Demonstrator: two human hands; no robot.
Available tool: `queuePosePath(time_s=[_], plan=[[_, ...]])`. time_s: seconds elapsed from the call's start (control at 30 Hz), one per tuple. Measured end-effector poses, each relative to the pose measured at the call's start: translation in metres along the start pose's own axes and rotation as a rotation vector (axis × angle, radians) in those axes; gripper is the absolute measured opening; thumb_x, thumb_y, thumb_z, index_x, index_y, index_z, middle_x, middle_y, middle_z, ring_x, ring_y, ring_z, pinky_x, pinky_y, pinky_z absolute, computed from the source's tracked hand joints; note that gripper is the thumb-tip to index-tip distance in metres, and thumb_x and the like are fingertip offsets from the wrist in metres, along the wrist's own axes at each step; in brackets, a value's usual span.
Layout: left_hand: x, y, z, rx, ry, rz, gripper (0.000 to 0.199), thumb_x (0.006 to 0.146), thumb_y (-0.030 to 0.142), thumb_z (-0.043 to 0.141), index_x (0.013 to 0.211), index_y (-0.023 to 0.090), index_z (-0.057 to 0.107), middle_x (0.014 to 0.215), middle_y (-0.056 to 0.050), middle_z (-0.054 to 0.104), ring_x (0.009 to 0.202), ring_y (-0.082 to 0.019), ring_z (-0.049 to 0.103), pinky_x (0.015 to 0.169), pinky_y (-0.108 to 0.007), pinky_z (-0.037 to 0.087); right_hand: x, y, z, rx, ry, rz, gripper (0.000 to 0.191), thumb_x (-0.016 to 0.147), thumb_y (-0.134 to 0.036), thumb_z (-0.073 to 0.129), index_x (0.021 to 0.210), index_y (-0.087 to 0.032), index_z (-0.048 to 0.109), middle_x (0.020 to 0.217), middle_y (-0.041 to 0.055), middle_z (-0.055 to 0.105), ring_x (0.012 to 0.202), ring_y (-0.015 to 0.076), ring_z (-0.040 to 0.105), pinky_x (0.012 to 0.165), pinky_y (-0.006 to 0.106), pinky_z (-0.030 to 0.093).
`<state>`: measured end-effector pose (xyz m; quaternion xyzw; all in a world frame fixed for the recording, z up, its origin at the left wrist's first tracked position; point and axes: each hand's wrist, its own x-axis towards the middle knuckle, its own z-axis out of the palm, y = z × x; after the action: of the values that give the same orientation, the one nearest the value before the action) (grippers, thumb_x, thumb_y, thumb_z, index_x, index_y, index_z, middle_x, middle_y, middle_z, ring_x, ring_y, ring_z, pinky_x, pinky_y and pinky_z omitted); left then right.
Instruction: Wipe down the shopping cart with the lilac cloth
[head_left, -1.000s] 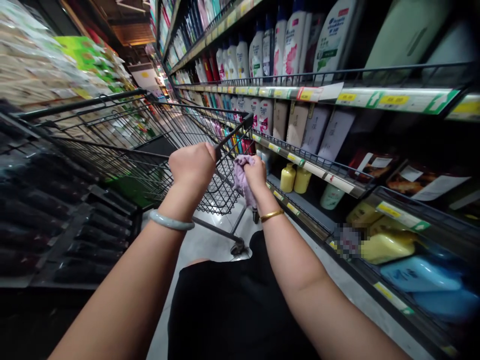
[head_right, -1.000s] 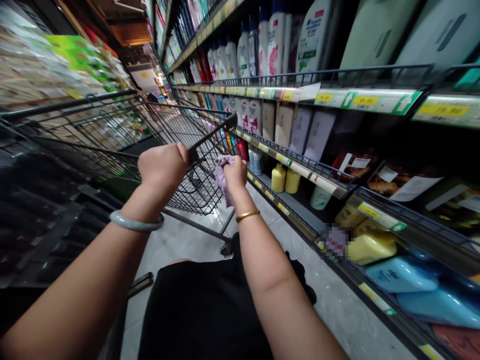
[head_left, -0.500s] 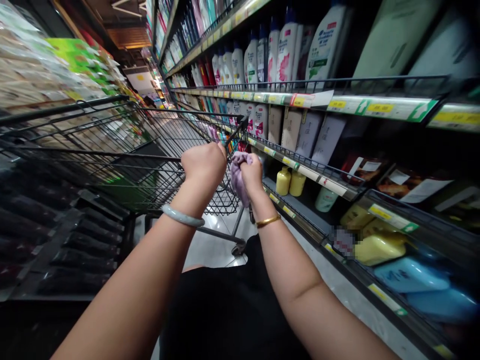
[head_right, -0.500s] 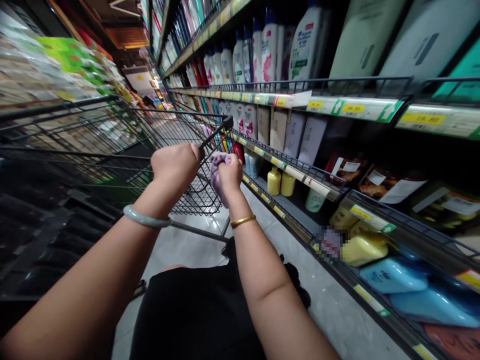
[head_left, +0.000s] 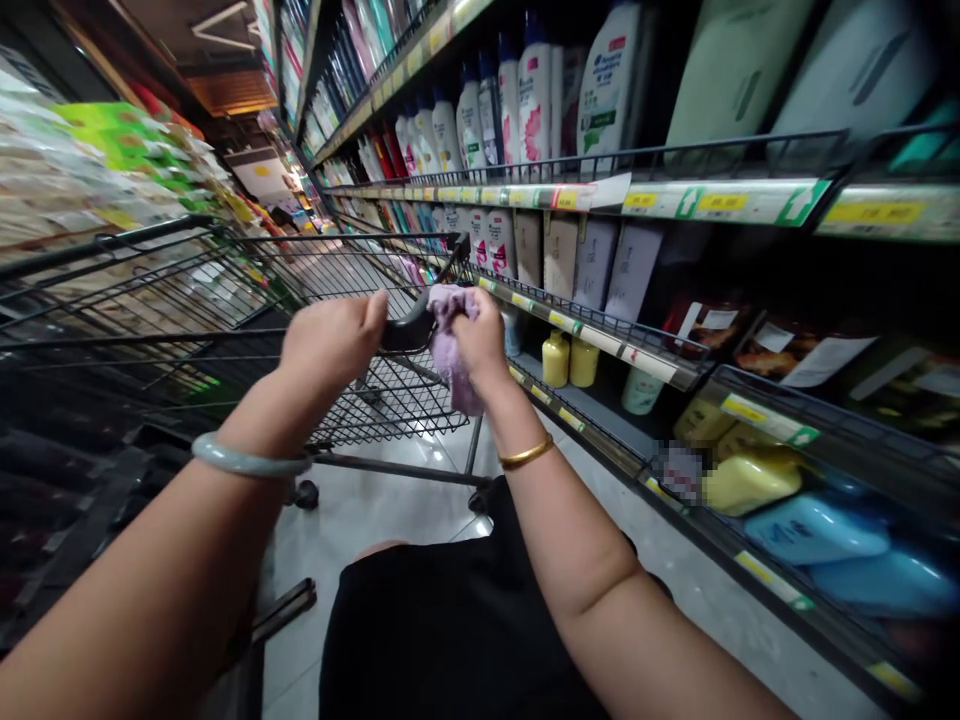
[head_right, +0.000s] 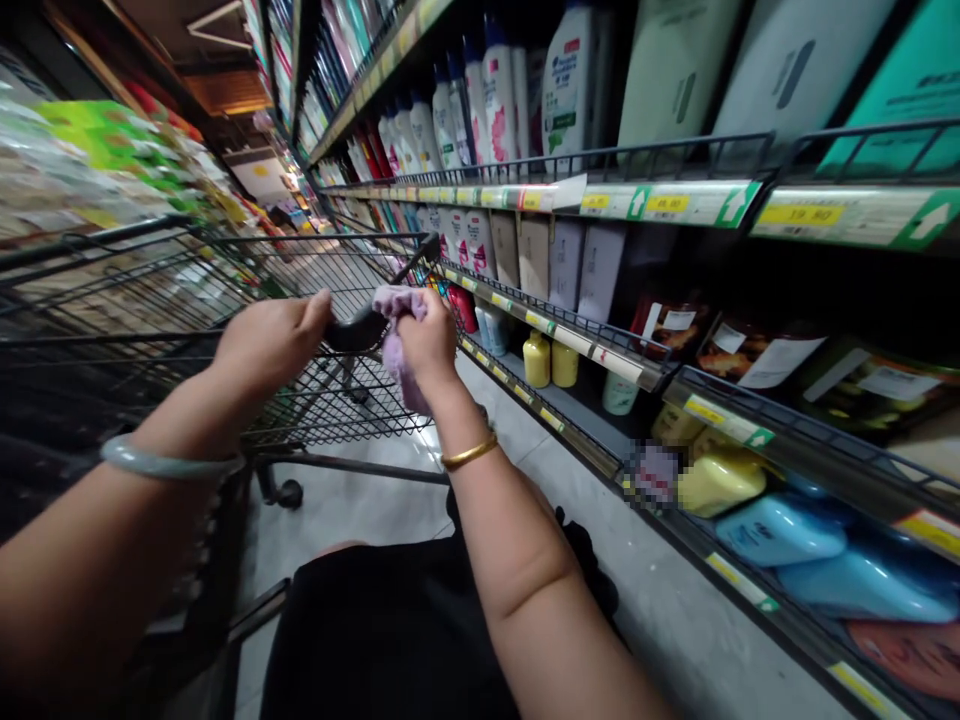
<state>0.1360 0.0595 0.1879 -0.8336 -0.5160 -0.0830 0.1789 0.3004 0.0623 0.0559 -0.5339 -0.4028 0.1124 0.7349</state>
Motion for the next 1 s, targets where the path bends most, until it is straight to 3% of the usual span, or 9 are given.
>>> queuePosePath(time_s=[0.1, 0.2, 0.27, 0.37, 0.43, 0.6, 0.77, 0.83, 1.0], plan=[[-0.007, -0.018, 0.01, 0.07, 0.079, 0.024, 0.079, 0.105, 0.058, 0.004, 0.085, 0.021, 0.071, 0.1, -0.014, 0.078, 0.094, -0.03, 0.066, 0.074, -0.036, 0.038, -0.003, 0.002, -0.002, -0.032, -0.005, 0.139, 0.019, 0.079, -0.016, 0.057, 0.096, -0.024, 0.063, 0.097, 0.0002, 0.069, 0.093, 0.0175, 0.062, 0.092, 0.03, 0.051], [-0.013, -0.019, 0.018, 0.115, 0.149, 0.068, 0.083, 0.106, 0.058, -0.002, 0.086, 0.022, 0.07, 0.1, -0.01, 0.078, 0.093, -0.027, 0.063, 0.072, -0.036, 0.033, -0.007, 0.002, -0.007, -0.096, -0.004, 0.329, 0.013, 0.079, -0.013, 0.056, 0.087, -0.023, 0.059, 0.089, -0.0006, 0.066, 0.086, 0.0176, 0.06, 0.088, 0.031, 0.05], [-0.014, -0.015, 0.021, 0.134, 0.156, 0.032, 0.087, 0.106, 0.056, -0.004, 0.089, 0.02, 0.073, 0.1, -0.011, 0.078, 0.091, -0.027, 0.062, 0.07, -0.036, 0.031, -0.007, -0.009, -0.008, -0.042, 0.018, 0.271, 0.014, 0.079, -0.012, 0.054, 0.087, -0.023, 0.057, 0.088, -0.0012, 0.065, 0.085, 0.0164, 0.059, 0.086, 0.029, 0.05], [-0.011, -0.008, 0.022, 0.143, 0.155, -0.021, 0.087, 0.107, 0.046, -0.002, 0.1, 0.011, 0.078, 0.105, -0.017, 0.078, 0.09, -0.028, 0.063, 0.07, -0.037, 0.031, -0.006, -0.027, -0.006, 0.08, 0.009, 0.035, 0.015, 0.082, -0.012, 0.054, 0.093, -0.022, 0.059, 0.094, -0.0008, 0.067, 0.089, 0.0148, 0.058, 0.087, 0.027, 0.05], [-0.009, -0.005, 0.022, 0.14, 0.156, -0.036, 0.087, 0.107, 0.041, 0.0, 0.105, 0.005, 0.078, 0.108, -0.021, 0.078, 0.09, -0.029, 0.065, 0.071, -0.037, 0.032, -0.007, -0.027, -0.007, 0.024, -0.005, 0.023, 0.017, 0.082, -0.013, 0.057, 0.097, -0.021, 0.061, 0.103, 0.0012, 0.068, 0.094, 0.0159, 0.058, 0.091, 0.029, 0.051], [-0.009, -0.001, 0.022, 0.087, 0.162, -0.049, 0.091, 0.106, 0.044, -0.002, 0.11, 0.002, 0.079, 0.11, -0.023, 0.077, 0.097, -0.033, 0.068, 0.078, -0.041, 0.039, -0.007, 0.004, -0.019, -0.244, -0.064, 0.371, 0.015, 0.08, -0.012, 0.059, 0.092, -0.022, 0.062, 0.094, 0.0041, 0.066, 0.089, 0.0201, 0.057, 0.096, 0.039, 0.052], [-0.006, 0.006, 0.024, 0.056, 0.173, -0.05, 0.09, 0.106, 0.042, 0.001, 0.116, -0.002, 0.079, 0.112, -0.027, 0.077, 0.102, -0.035, 0.069, 0.081, -0.043, 0.042, 0.004, -0.002, -0.011, -0.016, -0.002, 0.103, 0.019, 0.082, -0.016, 0.052, 0.096, -0.023, 0.062, 0.095, 0.0007, 0.067, 0.092, 0.0179, 0.062, 0.097, 0.034, 0.053], [-0.003, 0.01, 0.025, 0.05, 0.188, -0.073, 0.088, 0.105, 0.041, 0.002, 0.116, 0.0, 0.079, 0.111, -0.028, 0.077, 0.104, -0.036, 0.07, 0.082, -0.043, 0.043, 0.004, -0.003, -0.012, -0.045, 0.005, 0.083, 0.02, 0.082, -0.016, 0.053, 0.098, -0.023, 0.063, 0.1, 0.0023, 0.068, 0.096, 0.0191, 0.063, 0.098, 0.036, 0.053], [0.0, 0.023, 0.022, 0.033, 0.172, -0.084, 0.086, 0.104, 0.041, 0.003, 0.114, 0.003, 0.08, 0.109, -0.028, 0.078, 0.106, -0.038, 0.071, 0.083, -0.043, 0.045, -0.001, 0.013, -0.03, -0.315, -0.043, 0.412, 0.015, 0.077, -0.014, 0.063, 0.09, -0.021, 0.065, 0.101, 0.0093, 0.071, 0.101, 0.0284, 0.068, 0.101, 0.048, 0.053]])
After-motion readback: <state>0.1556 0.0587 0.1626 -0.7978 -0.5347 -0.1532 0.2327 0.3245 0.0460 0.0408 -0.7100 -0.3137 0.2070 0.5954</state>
